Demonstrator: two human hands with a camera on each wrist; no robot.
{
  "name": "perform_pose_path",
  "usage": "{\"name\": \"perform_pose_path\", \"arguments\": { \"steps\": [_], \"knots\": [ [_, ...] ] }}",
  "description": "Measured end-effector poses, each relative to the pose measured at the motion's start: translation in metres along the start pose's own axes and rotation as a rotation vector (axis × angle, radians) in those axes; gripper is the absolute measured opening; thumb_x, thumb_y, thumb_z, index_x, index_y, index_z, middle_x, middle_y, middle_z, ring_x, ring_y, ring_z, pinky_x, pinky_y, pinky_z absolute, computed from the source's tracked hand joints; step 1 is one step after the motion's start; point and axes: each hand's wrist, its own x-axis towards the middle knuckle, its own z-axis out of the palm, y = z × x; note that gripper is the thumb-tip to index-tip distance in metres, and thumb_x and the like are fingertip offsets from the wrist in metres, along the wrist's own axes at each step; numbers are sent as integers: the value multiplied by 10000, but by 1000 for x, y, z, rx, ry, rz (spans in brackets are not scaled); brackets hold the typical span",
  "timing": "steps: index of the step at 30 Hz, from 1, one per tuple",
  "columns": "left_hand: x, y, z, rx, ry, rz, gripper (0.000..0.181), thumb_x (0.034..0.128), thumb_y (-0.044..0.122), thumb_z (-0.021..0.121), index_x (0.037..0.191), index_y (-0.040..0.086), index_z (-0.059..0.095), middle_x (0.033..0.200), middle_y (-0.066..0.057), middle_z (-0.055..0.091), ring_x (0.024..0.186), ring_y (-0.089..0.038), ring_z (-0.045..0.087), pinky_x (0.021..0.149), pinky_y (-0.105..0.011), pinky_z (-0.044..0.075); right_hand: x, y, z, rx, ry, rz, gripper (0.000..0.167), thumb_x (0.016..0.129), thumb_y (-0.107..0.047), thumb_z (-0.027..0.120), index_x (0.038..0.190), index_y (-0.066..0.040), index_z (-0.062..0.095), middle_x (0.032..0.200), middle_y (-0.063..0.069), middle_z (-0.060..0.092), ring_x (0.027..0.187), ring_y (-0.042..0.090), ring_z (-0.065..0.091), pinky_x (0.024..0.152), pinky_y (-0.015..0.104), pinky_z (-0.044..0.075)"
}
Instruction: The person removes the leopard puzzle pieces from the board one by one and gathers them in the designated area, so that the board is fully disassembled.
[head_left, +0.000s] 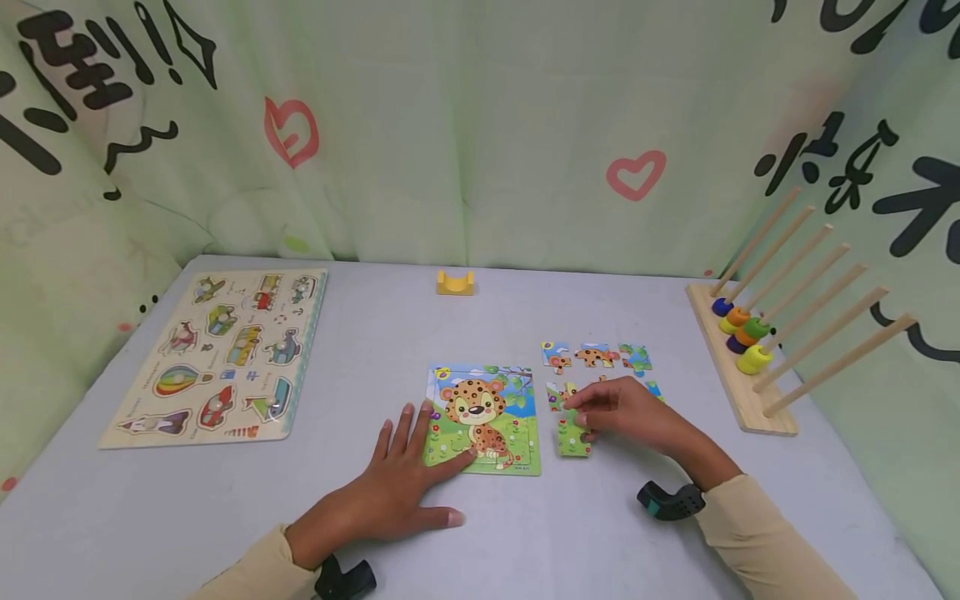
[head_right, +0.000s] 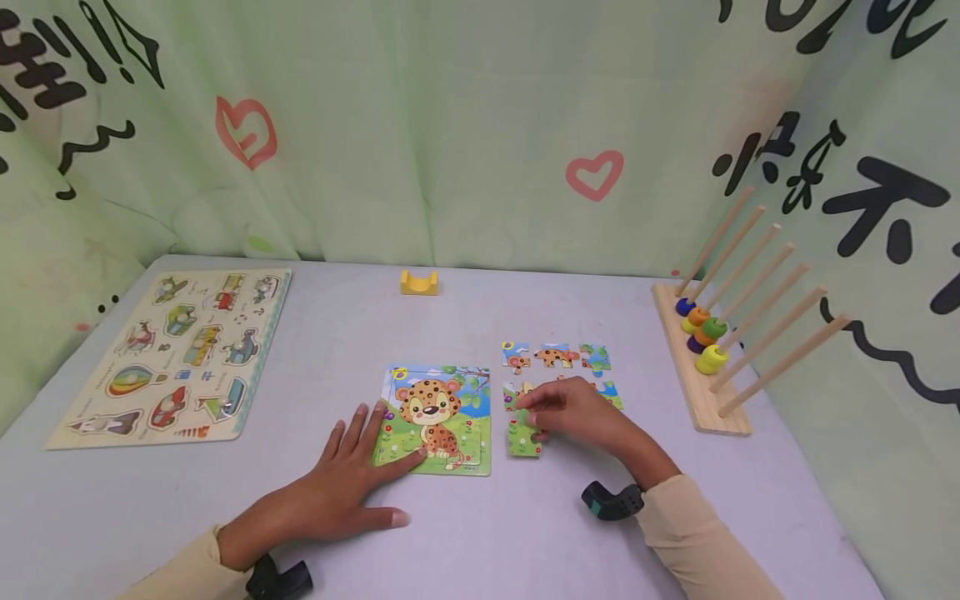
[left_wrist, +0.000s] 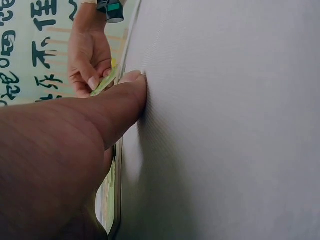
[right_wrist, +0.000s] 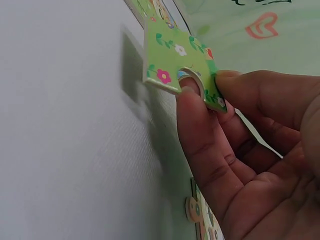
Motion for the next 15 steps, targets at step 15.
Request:
{"name": "perform_pose_path", "arguments": {
  "steps": [15],
  "knots": [
    [0,0,-1,-18,-1,9,697,866,583,631,1486,355,408,1589,-238,-74,1426,-445,-144,1070,-662,-41,0,-1,8,-146,78,-17,183,907,-75,673,1073,-8,711,972,63,689,797,205,606,660,277,510]
  ]
}}
